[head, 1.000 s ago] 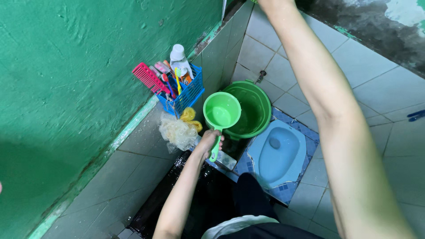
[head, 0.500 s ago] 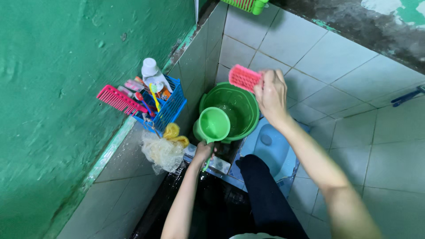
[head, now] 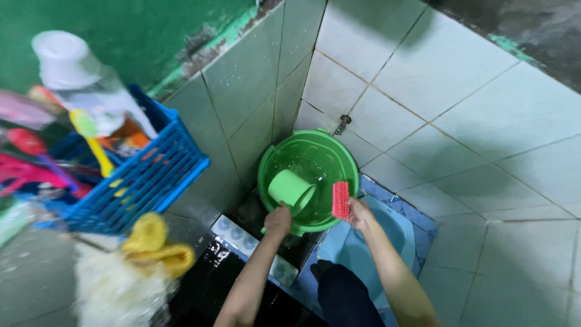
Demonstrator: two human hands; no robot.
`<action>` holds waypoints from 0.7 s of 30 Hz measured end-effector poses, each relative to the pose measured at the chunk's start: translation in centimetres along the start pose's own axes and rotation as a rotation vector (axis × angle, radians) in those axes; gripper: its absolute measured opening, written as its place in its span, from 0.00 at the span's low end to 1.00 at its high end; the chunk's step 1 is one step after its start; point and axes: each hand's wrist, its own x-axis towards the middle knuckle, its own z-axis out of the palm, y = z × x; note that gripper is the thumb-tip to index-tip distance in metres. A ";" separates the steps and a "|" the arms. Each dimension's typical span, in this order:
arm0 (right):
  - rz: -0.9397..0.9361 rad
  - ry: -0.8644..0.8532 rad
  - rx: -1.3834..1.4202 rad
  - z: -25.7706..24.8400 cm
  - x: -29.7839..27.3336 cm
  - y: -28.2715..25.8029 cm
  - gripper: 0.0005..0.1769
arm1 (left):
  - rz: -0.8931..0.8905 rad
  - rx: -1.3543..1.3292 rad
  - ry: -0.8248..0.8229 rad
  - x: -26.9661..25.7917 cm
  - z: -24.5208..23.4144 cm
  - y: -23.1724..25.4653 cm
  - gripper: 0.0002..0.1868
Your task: The person cleans the edges and interior of a squat toilet with a small brush and pours water over the toilet and surrounding floor tiles from a bucket using a green scoop.
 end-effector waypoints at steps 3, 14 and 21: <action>0.048 0.042 -0.030 -2.3 7.9 1.8 0.15 | -0.043 0.112 -0.038 9.2 6.2 -0.5 0.39; -0.126 -0.086 -0.144 -8.0 28.4 4.6 0.21 | -0.193 0.603 0.064 31.2 20.5 -2.9 0.42; -0.127 -0.224 -0.053 -7.4 30.4 5.0 0.24 | -0.153 0.511 -0.402 35.0 23.9 -2.5 0.32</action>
